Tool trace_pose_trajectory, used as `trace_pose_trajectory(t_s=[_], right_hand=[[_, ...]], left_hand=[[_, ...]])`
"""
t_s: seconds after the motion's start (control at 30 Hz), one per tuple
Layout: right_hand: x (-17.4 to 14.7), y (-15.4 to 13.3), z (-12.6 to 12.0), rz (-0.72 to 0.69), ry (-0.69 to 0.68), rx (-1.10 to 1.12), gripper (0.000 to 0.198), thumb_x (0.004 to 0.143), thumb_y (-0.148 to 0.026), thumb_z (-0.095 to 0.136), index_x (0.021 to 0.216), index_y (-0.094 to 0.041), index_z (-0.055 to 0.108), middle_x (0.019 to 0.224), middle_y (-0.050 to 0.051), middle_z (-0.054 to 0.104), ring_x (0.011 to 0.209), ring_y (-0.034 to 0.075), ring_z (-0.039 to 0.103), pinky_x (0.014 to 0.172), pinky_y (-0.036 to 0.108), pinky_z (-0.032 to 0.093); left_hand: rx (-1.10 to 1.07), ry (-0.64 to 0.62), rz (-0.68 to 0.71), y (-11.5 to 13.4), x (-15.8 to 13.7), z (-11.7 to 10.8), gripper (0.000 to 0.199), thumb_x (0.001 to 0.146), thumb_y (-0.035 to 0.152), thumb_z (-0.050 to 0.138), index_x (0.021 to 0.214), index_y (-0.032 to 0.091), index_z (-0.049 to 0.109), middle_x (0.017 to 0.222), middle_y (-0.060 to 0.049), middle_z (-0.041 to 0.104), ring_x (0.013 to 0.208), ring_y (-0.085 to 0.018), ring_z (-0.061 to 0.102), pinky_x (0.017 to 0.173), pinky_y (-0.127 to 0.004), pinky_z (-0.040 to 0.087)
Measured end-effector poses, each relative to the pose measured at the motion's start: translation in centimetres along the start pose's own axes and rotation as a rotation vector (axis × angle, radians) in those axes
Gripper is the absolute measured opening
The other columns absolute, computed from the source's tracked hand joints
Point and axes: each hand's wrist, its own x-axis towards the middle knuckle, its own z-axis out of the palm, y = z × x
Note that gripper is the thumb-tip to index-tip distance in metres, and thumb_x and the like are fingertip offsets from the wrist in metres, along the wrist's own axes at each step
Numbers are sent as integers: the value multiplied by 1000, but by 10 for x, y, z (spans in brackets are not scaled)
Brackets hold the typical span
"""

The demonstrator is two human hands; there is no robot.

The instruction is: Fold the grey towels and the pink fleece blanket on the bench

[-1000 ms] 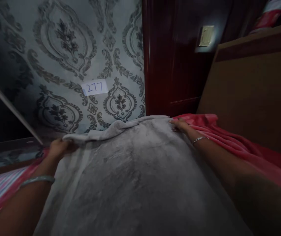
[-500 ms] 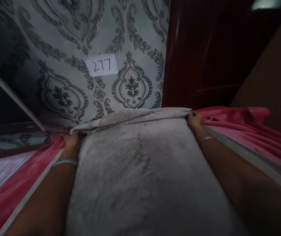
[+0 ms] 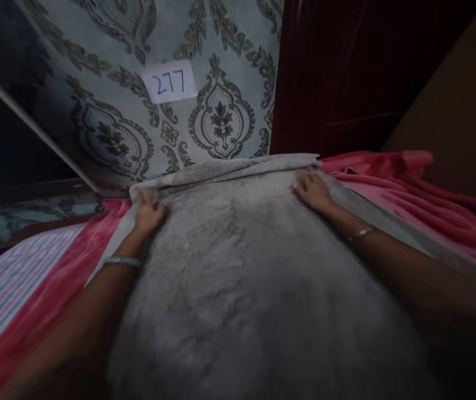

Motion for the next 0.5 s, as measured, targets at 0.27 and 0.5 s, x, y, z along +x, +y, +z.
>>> trace_pose_trajectory(t_s=[0.27, 0.5], right_hand=[[-176, 49, -84, -24, -310, -210, 55, 98, -44, 48, 151, -31, 45, 163, 6, 37, 152, 35, 23, 121, 58, 18], [-241, 126, -125, 151, -150, -211, 45, 93, -42, 47, 135, -28, 56, 144, 16, 56, 141, 46, 40, 114, 70, 23]], left_hand=[[288, -451, 110, -27, -180, -81, 60, 98, 45, 33, 154, 26, 40, 165, -10, 32, 154, -31, 23, 121, -61, 21], [325, -340, -118, -61, -262, -148, 62, 94, 38, 36, 147, 8, 47, 154, -22, 47, 145, -32, 41, 120, -50, 31]])
